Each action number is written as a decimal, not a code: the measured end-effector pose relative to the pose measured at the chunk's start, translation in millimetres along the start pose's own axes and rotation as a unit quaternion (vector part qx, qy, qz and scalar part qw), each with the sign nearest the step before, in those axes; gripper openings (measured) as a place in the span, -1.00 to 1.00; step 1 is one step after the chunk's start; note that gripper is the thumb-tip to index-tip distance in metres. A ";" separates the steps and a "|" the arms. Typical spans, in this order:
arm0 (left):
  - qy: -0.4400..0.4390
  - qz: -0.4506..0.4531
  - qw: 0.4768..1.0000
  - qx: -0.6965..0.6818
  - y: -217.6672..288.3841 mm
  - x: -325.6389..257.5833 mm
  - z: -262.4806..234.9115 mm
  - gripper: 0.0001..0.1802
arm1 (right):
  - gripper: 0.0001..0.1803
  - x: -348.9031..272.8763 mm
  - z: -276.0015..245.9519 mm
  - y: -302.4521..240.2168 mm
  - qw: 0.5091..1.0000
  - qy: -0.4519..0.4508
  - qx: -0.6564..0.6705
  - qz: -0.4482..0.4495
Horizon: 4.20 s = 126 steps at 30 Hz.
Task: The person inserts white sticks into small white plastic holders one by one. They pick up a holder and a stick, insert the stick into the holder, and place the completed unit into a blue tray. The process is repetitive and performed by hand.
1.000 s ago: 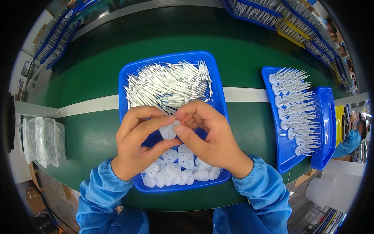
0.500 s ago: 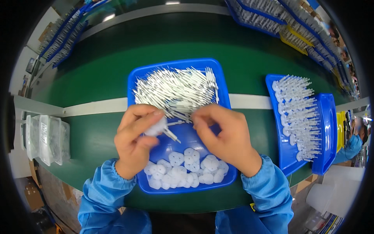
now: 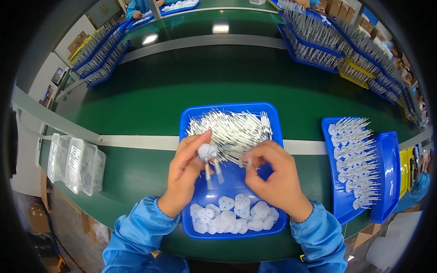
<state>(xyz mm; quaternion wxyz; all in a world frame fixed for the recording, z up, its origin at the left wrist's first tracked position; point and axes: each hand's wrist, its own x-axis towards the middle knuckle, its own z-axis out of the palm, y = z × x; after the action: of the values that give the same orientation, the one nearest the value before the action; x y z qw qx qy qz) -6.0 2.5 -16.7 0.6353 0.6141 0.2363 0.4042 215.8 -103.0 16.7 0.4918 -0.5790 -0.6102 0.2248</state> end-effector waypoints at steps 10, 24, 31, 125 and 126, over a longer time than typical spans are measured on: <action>-0.097 0.014 0.984 0.148 2.9 -1.5 12.0 -0.30 | -0.79 -12.7 9.9 5.1 0.997 0.032 0.060 0.032; -0.023 0.039 0.988 0.149 7.0 0.3 9.4 -0.38 | -0.77 -20.1 13.6 6.6 0.998 0.046 -0.040 0.032; -0.027 0.036 0.987 0.153 10.0 0.5 9.5 -0.44 | -0.80 -21.3 15.9 6.7 0.997 0.033 -0.012 0.065; -0.139 0.198 0.903 0.354 20.1 -3.4 14.0 -0.18 | -0.76 -27.0 -4.4 9.9 0.979 -0.077 0.153 0.113; -0.135 0.162 0.913 0.349 23.4 -6.6 13.2 -0.12 | -0.77 -27.2 -7.1 6.4 0.988 -0.089 0.092 0.087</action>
<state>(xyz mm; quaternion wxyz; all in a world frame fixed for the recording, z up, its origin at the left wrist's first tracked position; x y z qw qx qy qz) -4.4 -12.5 6.5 0.3325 0.8751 0.1718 0.3066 220.8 -128.9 5.0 0.4656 -0.5596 -0.5754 0.3728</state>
